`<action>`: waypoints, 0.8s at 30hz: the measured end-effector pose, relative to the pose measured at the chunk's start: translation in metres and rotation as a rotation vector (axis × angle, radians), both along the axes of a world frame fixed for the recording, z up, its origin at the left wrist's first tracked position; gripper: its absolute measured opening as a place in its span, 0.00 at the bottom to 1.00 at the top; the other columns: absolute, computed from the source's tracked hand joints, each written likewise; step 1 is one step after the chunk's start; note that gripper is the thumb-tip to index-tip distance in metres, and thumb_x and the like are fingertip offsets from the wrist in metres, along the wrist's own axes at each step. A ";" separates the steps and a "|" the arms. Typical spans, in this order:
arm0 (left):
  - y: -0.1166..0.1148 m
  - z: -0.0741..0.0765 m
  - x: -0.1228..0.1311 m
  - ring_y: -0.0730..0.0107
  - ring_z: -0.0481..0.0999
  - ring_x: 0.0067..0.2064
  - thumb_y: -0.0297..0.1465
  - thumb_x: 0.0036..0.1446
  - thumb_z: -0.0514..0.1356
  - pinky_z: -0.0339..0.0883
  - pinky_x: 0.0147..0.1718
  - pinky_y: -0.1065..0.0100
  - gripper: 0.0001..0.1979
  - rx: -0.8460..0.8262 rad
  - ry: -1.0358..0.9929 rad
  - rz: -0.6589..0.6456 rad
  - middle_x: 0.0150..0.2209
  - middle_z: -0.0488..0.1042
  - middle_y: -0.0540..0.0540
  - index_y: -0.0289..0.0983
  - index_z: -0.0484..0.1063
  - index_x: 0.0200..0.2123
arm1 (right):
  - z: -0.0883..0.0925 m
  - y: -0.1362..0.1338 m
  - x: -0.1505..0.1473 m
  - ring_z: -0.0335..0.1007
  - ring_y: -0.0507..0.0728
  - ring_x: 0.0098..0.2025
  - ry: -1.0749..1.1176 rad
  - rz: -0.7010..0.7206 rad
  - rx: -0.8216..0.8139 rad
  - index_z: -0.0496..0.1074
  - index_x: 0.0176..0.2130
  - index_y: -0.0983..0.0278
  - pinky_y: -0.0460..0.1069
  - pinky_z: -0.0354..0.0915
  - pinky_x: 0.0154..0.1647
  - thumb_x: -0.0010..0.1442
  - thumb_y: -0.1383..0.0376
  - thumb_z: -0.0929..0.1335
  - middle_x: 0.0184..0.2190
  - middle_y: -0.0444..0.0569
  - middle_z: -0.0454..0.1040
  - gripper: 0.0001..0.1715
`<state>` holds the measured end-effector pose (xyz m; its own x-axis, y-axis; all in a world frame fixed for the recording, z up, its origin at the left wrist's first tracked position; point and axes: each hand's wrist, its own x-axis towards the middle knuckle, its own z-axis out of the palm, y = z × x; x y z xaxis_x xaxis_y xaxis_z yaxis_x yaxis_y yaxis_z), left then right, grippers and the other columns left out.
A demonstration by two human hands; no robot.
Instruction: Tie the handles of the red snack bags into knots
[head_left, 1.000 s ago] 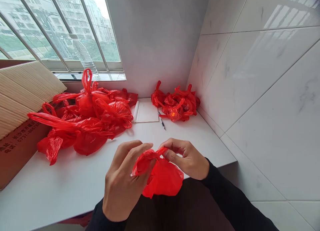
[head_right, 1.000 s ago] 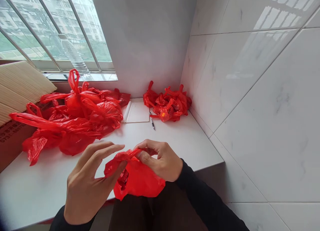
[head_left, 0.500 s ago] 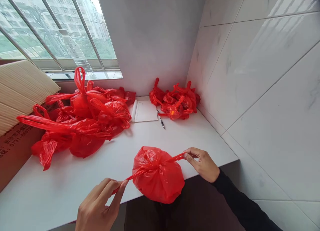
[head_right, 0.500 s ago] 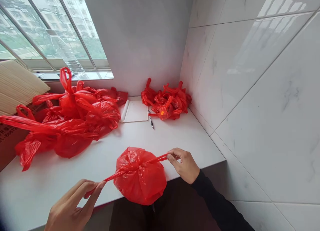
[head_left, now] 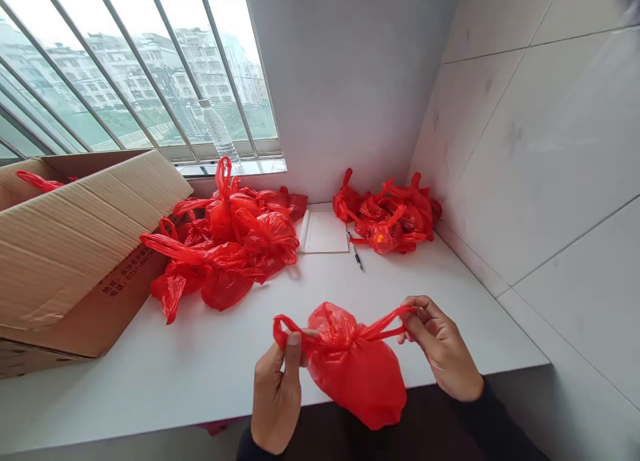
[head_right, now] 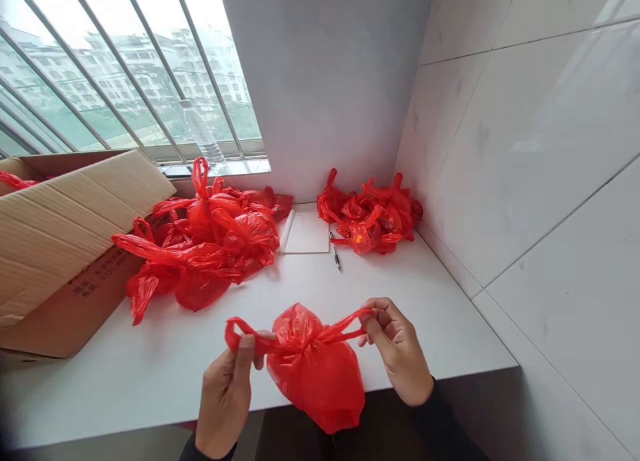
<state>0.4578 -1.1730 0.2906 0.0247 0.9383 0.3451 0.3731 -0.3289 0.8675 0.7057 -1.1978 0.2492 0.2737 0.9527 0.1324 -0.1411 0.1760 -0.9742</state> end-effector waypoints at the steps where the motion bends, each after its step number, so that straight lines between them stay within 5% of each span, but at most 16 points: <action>1: -0.003 0.006 -0.002 0.69 0.66 0.28 0.42 0.67 0.53 0.64 0.31 0.68 0.18 0.012 -0.049 0.072 0.24 0.66 0.51 0.40 0.80 0.39 | 0.002 0.000 0.003 0.69 0.52 0.29 0.032 -0.028 0.008 0.71 0.43 0.60 0.49 0.68 0.33 0.62 0.53 0.71 0.31 0.43 0.69 0.16; 5: -0.007 0.019 -0.004 0.67 0.69 0.33 0.43 0.67 0.53 0.64 0.36 0.66 0.18 0.141 -0.151 0.212 0.26 0.69 0.50 0.40 0.79 0.37 | 0.011 0.003 0.008 0.69 0.52 0.29 0.105 -0.115 0.044 0.72 0.43 0.58 0.48 0.67 0.33 0.59 0.54 0.74 0.32 0.42 0.69 0.16; 9: 0.001 0.005 -0.006 0.59 0.75 0.46 0.41 0.68 0.52 0.69 0.45 0.61 0.17 0.107 -0.055 0.185 0.42 0.77 0.44 0.40 0.79 0.41 | 0.004 0.012 0.002 0.69 0.53 0.28 0.126 -0.095 -0.020 0.72 0.43 0.60 0.50 0.70 0.34 0.57 0.51 0.74 0.31 0.43 0.70 0.20; 12: 0.006 -0.012 -0.007 0.55 0.69 0.61 0.36 0.69 0.48 0.66 0.57 0.54 0.19 0.222 0.138 -0.044 0.59 0.71 0.42 0.43 0.74 0.56 | -0.009 0.018 -0.004 0.70 0.55 0.30 0.121 -0.082 -0.051 0.72 0.45 0.61 0.52 0.73 0.37 0.60 0.47 0.71 0.32 0.45 0.73 0.23; 16: 0.012 -0.028 0.003 0.47 0.53 0.71 0.28 0.61 0.55 0.53 0.66 0.43 0.35 0.411 0.571 -0.401 0.71 0.54 0.42 0.46 0.52 0.70 | -0.026 0.020 -0.012 0.74 0.58 0.37 -0.014 -0.107 0.001 0.72 0.46 0.61 0.52 0.73 0.42 0.62 0.46 0.68 0.36 0.49 0.76 0.23; 19: 0.019 -0.033 0.012 0.46 0.62 0.66 0.22 0.52 0.57 0.57 0.64 0.40 0.41 0.423 0.732 -0.451 0.65 0.64 0.39 0.45 0.54 0.70 | -0.041 0.020 -0.017 0.73 0.58 0.35 -0.114 -0.161 -0.014 0.75 0.41 0.61 0.51 0.73 0.37 0.61 0.45 0.68 0.34 0.50 0.76 0.23; 24: 0.022 -0.024 0.014 0.56 0.74 0.44 0.25 0.53 0.60 0.73 0.45 0.50 0.30 0.364 0.734 -0.430 0.46 0.76 0.41 0.42 0.68 0.60 | -0.058 0.018 -0.018 0.71 0.56 0.29 -0.104 -0.259 -0.087 0.75 0.39 0.60 0.49 0.71 0.31 0.58 0.43 0.69 0.32 0.47 0.76 0.24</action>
